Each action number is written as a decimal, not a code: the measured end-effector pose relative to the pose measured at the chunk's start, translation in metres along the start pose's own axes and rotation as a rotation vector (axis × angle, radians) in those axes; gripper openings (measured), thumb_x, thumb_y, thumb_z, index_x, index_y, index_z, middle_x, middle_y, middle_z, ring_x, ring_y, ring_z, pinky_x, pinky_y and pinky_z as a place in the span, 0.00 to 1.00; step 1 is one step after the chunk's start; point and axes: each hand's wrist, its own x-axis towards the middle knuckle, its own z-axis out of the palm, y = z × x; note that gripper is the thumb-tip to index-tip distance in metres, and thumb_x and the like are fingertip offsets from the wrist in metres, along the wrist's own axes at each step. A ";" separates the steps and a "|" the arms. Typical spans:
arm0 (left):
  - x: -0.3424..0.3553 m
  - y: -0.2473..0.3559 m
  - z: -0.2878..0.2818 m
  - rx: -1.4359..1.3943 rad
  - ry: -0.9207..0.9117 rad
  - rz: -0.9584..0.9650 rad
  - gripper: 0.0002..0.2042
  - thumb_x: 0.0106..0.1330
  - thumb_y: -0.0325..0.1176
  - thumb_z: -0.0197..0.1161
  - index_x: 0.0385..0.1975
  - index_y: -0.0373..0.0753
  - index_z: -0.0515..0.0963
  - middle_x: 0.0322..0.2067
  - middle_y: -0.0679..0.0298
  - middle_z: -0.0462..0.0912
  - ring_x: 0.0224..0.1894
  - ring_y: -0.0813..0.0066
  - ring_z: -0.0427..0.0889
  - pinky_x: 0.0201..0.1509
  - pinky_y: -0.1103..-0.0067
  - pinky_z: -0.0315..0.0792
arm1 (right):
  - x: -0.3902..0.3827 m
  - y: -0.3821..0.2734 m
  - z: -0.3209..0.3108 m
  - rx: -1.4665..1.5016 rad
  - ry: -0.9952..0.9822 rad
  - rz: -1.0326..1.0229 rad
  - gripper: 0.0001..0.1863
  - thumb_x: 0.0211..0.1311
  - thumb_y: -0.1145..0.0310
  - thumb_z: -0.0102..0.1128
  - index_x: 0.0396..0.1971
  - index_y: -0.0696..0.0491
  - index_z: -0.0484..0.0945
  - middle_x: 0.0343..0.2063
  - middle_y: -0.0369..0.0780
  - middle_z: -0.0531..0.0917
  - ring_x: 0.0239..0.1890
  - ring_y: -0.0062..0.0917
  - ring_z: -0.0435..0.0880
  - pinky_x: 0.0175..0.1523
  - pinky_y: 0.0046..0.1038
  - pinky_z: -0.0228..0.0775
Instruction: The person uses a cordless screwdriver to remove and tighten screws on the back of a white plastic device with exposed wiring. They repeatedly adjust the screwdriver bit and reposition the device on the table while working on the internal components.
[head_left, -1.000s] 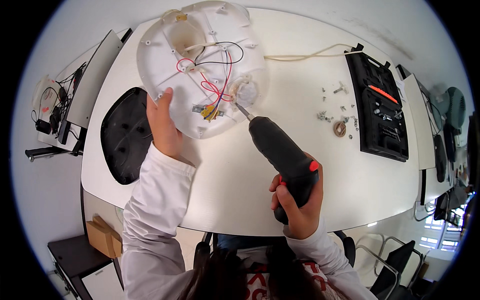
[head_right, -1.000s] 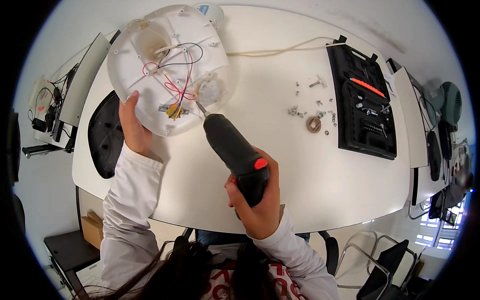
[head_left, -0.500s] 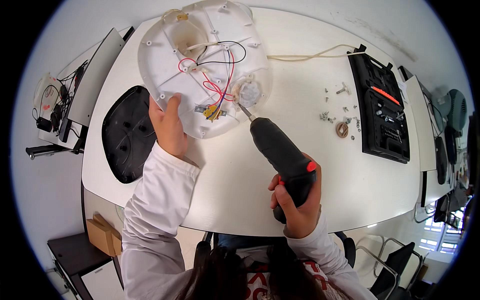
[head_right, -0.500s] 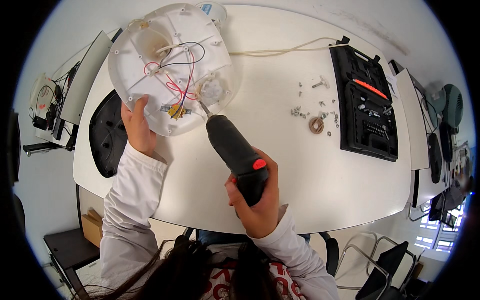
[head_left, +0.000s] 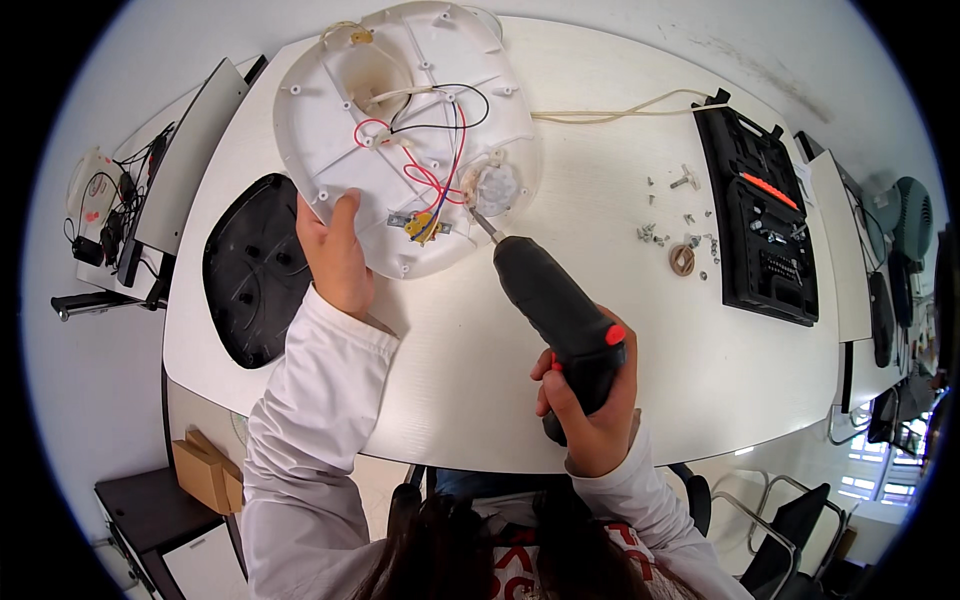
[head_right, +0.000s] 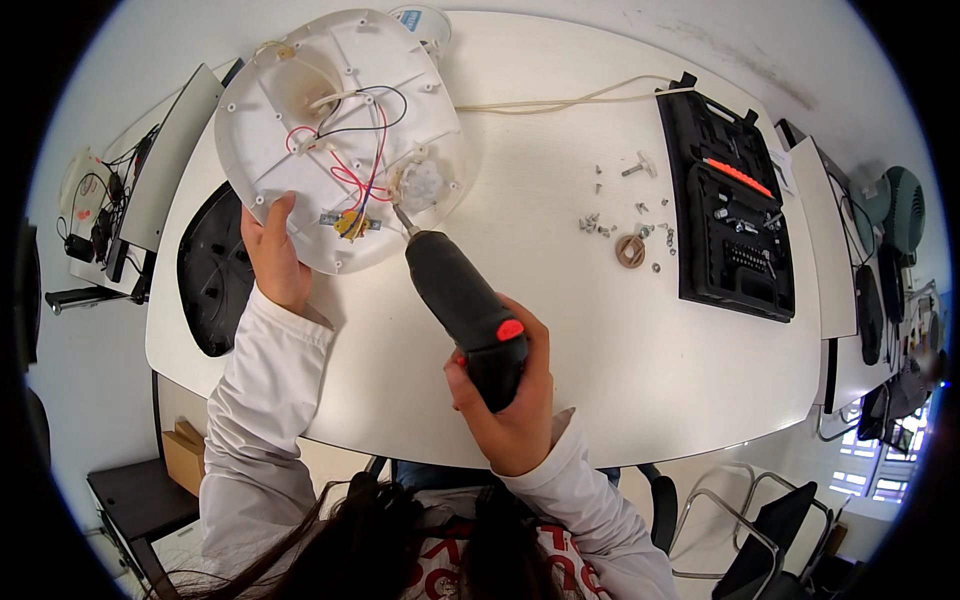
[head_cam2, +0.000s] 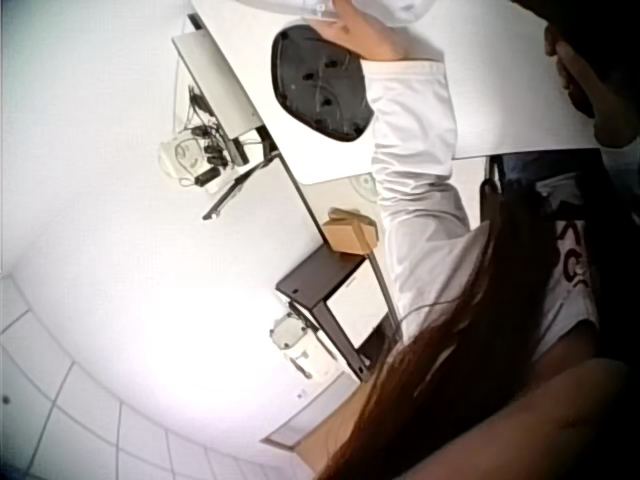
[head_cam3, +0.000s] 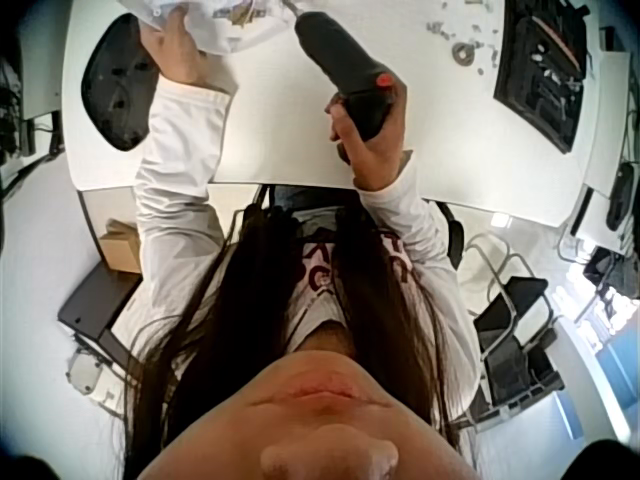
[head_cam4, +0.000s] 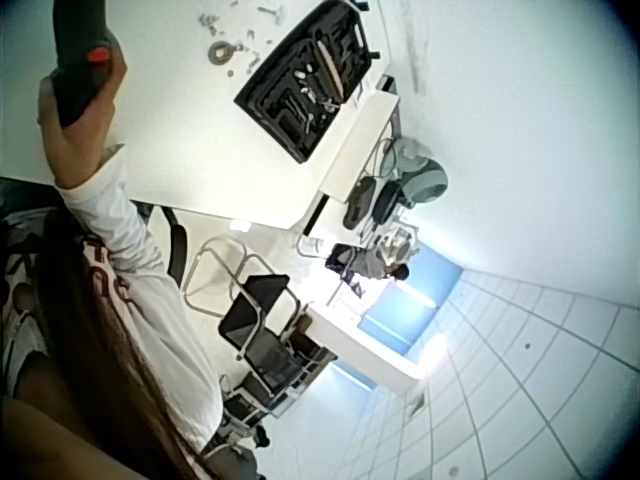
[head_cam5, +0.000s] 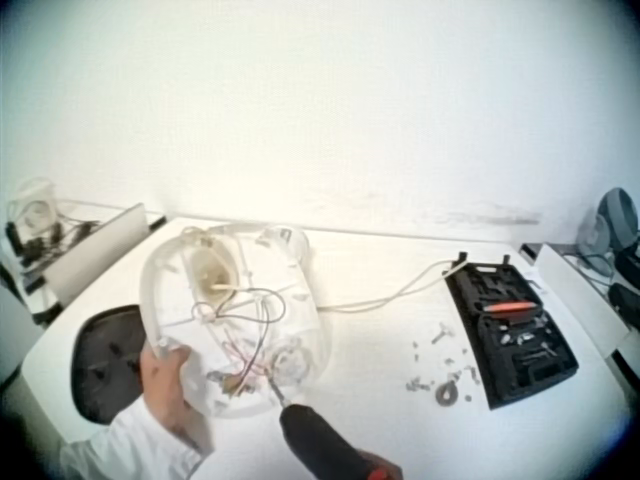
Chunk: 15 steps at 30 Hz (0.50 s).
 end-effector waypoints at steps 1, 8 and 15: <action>0.000 0.000 -0.001 0.000 -0.001 0.002 0.19 0.59 0.25 0.55 0.52 0.34 0.66 0.45 0.63 0.75 0.46 0.74 0.74 0.52 0.78 0.67 | -0.001 -0.002 0.001 0.011 0.006 0.001 0.32 0.55 0.82 0.54 0.59 0.55 0.53 0.29 0.40 0.75 0.24 0.16 0.73 0.29 0.18 0.68; 0.000 -0.001 0.000 0.009 0.003 0.005 0.19 0.59 0.25 0.55 0.52 0.34 0.66 0.46 0.63 0.75 0.46 0.73 0.74 0.52 0.78 0.67 | -0.001 -0.001 0.000 0.010 0.010 0.001 0.32 0.55 0.82 0.54 0.59 0.56 0.53 0.29 0.40 0.75 0.25 0.17 0.73 0.30 0.19 0.68; 0.000 -0.001 -0.001 0.003 -0.003 0.000 0.20 0.60 0.25 0.55 0.53 0.34 0.66 0.47 0.62 0.74 0.48 0.73 0.74 0.53 0.78 0.66 | -0.001 0.002 -0.001 0.014 0.005 -0.006 0.32 0.55 0.81 0.54 0.59 0.55 0.52 0.29 0.40 0.75 0.25 0.17 0.74 0.30 0.19 0.68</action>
